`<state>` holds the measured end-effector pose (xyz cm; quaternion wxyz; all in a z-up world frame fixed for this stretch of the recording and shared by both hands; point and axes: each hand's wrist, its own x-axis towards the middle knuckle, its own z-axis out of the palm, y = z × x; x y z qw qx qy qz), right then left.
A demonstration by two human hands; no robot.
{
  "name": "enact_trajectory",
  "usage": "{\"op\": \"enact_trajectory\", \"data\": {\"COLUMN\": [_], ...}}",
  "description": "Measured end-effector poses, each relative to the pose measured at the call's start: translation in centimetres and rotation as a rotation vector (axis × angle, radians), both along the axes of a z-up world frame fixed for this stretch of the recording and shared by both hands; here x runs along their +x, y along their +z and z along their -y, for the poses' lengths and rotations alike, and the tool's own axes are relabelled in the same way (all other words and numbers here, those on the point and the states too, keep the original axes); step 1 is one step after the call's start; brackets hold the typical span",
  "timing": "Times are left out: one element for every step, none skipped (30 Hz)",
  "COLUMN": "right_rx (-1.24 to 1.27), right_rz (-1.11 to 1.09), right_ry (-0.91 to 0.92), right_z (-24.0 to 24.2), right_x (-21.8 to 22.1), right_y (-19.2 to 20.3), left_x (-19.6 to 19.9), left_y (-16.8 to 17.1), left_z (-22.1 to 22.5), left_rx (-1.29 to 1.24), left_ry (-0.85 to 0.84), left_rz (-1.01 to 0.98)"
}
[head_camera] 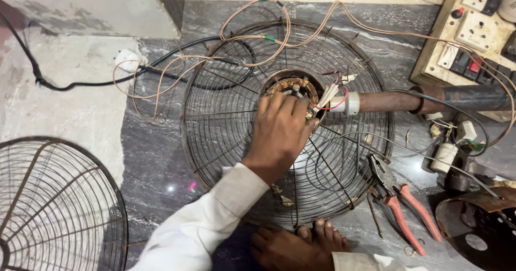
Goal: The person is repairing a fan motor by hand, stripping and twisting wires, and applying electrical tape to connections. They work on the exposed copper windings and internal wiring of the motor.
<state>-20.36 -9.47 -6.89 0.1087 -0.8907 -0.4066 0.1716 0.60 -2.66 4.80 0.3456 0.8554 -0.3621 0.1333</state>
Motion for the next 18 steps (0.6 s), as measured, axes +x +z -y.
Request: {"op": "enact_trajectory", "data": {"right_rx": [0.011, 0.019, 0.034, 0.046, 0.061, 0.077, 0.093, 0.108, 0.127, 0.149, 0.153, 0.166, 0.151, 0.126, 0.119, 0.096, 0.344, 0.678], "right_rz": [-0.017, -0.037, -0.054, -0.074, -0.100, -0.125, -0.159, -0.200, -0.247, -0.302, -0.382, -0.452, -0.526, -0.601, -0.662, -0.710, -0.703, -0.683], "right_ry": [-0.006, -0.018, -0.028, -0.039, -0.055, -0.074, -0.102, -0.138, -0.179, -0.227, -0.300, -0.374, -0.473, -0.595, -0.734, -0.863, -1.007, -1.113], "right_z": [-0.3, -0.5, -0.6, -0.6, -0.8, -0.8, -0.8, -0.6, -0.4, -0.2, 0.4, 1.0, 2.2, 3.7, 5.2, 6.9, 9.1, 11.1], "right_x": [0.1, 0.2, 0.5, 0.7, 1.0, 1.3, 1.6, 1.9, 2.0, 2.1, 2.2, 2.6, 3.4, 4.2, 5.3, 6.4, 7.0, 7.7], "right_y": [0.1, 0.2, 0.3, 0.3, 0.2, 0.0, -0.2, -0.4, -0.6, -0.8, -0.8, -0.6, -0.3, 0.4, 1.3, 2.4, 3.7, 5.0], "left_x": [0.0, -0.1, -0.1, -0.1, -0.2, -0.2, -0.3, -0.3, -0.6, -0.8, -1.0, -1.3, -1.4, -1.6, -1.7, -1.7, -1.9, -1.8], "left_y": [-0.1, -0.1, -0.2, -0.2, -0.2, -0.2, -0.3, -0.3, -0.4, -0.5, -0.5, -0.4, -0.2, 0.1, 0.5, 0.9, 1.1, 1.2], "left_z": [0.3, 0.5, 0.7, 0.9, 1.1, 1.2, 1.3, 1.4, 1.4, 1.5, 1.5, 1.5, 1.6, 1.8, 1.8, 1.9, 2.2, 2.5], "left_rx": [0.006, 0.012, 0.019, 0.009, 0.002, -0.005, -0.019, -0.033, -0.047, -0.055, -0.063, -0.071, -0.078, -0.084, -0.088, -0.099, -0.114, -0.128], "left_ry": [0.020, 0.040, 0.063, 0.083, 0.105, 0.126, 0.138, 0.149, 0.160, 0.161, 0.166, 0.170, 0.197, 0.223, 0.246, 0.262, 0.278, 0.293], "left_rz": [0.000, 0.001, 0.005, -0.003, -0.011, -0.018, -0.021, -0.024, -0.029, -0.024, -0.018, -0.012, -0.034, -0.056, -0.076, -0.088, -0.106, -0.125]}}
